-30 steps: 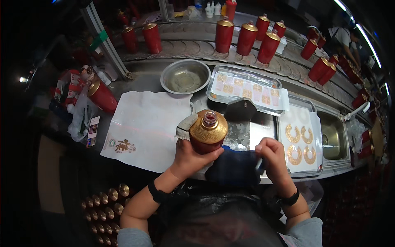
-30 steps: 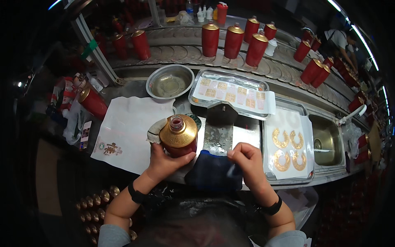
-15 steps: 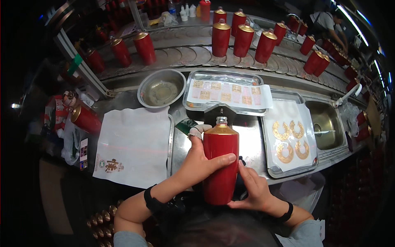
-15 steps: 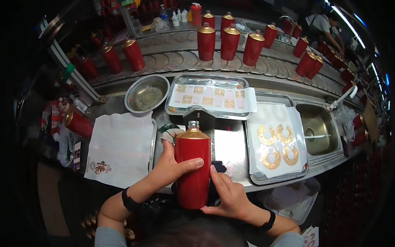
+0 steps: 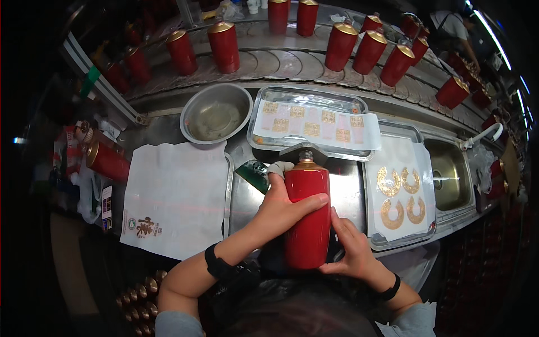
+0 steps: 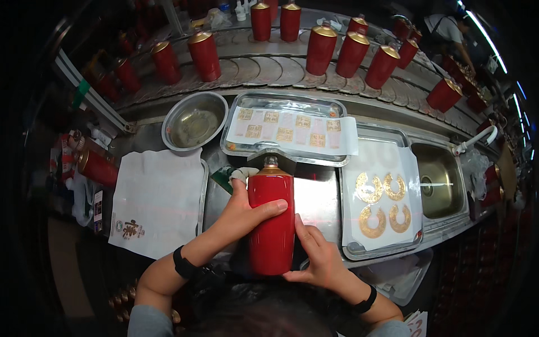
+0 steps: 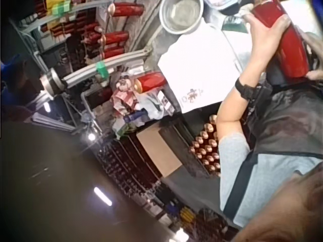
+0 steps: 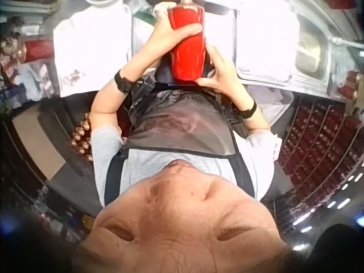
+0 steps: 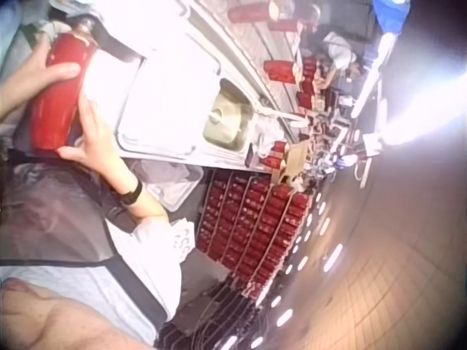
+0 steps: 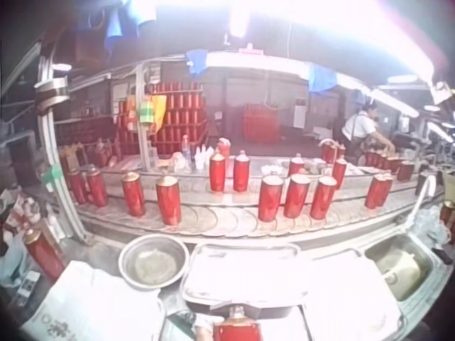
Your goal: Applying decorative stickers and gold seals to red and gold ceramic liquor bottles on a production line.
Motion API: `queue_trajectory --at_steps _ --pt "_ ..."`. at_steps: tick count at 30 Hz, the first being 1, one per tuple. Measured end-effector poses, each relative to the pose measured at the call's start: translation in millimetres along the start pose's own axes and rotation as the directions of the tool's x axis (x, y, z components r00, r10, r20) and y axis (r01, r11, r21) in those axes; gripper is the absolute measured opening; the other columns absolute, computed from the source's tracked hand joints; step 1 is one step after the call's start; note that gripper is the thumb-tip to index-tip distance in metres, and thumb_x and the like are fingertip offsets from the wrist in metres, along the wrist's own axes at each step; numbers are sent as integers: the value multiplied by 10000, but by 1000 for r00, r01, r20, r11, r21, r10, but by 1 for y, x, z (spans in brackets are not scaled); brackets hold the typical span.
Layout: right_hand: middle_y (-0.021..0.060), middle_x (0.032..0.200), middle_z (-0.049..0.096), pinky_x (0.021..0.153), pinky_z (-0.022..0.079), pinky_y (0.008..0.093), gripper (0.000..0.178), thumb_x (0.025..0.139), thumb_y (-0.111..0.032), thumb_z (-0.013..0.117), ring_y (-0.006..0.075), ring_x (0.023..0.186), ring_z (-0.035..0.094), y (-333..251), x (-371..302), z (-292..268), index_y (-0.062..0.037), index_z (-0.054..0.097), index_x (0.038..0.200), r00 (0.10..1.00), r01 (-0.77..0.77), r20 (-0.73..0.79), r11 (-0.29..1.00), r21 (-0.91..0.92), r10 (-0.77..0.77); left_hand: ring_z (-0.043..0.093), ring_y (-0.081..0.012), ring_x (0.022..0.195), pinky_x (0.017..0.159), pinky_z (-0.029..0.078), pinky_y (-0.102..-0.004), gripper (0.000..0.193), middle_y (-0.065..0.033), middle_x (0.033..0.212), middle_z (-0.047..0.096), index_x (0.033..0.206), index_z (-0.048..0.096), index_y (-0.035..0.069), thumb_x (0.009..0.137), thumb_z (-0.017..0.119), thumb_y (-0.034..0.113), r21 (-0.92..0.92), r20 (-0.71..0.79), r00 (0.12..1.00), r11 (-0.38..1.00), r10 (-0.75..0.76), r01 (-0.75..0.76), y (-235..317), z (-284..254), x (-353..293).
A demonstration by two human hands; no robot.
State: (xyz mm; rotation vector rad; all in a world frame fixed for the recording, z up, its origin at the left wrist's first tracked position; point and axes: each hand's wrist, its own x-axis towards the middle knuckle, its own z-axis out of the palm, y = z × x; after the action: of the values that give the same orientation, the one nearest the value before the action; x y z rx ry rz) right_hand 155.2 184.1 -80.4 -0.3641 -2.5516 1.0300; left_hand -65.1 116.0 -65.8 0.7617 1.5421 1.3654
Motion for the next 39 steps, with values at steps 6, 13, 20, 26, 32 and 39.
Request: queue_trajectory --at_steps 6,13,20,26,32,39 --pt "236 1224 568 822 543 421 1258 568 -403 919 395 1070 617 0 2 9 65 247 1523 1000 -6 0 995 -104 6 649 -310 1104 928 530 -371 1006 -239 1207 597 1345 224 -44 731 838 466 9 -7 1000 1000 -13 13 -11 -2 4" --pt "238 1290 562 994 462 450 1282 549 -328 929 385 1190 576 -11 -5 1 62 215 1539 965 -259 61 965 32 256 589 -307 1165 934 516 -371 1155 -268 1269 538 1503 92 -5 762 837 475 113 45 998 993 -40 35 9 -37 -26" --pt "163 1259 582 558 400 245 1331 529 -566 899 176 851 577 -14 -2 -7 18 273 1547 941 -338 71 938 83 332 638 -171 840 749 513 -307 652 -77 937 638 1291 553 86 694 809 26 738 -155 988 662 -24 132 29 -215 -119" --pt "166 1265 593 572 417 243 1322 526 -553 899 160 888 607 -20 4 2 12 279 1547 932 -362 61 927 96 358 602 -366 1033 893 477 -449 648 -181 1027 637 1107 577 11 577 876 233 816 -527 849 253 -43 520 -5 -319 -167" --pt "172 1258 599 578 430 243 1255 552 -478 879 162 902 619 -29 7 4 15 289 1544 918 -395 42 913 104 393 620 -362 1048 905 483 -440 721 -184 1084 654 1210 568 46 605 892 266 701 -706 643 162 298 695 -32 -358 -180" --pt "158 1247 606 570 418 240 1225 544 -380 857 146 844 599 -35 12 6 -2 278 1554 896 -444 59 893 70 441 608 -220 715 686 510 -333 630 -72 785 607 1145 610 51 593 891 168 620 -736 656 554 164 556 -66 -414 -194"
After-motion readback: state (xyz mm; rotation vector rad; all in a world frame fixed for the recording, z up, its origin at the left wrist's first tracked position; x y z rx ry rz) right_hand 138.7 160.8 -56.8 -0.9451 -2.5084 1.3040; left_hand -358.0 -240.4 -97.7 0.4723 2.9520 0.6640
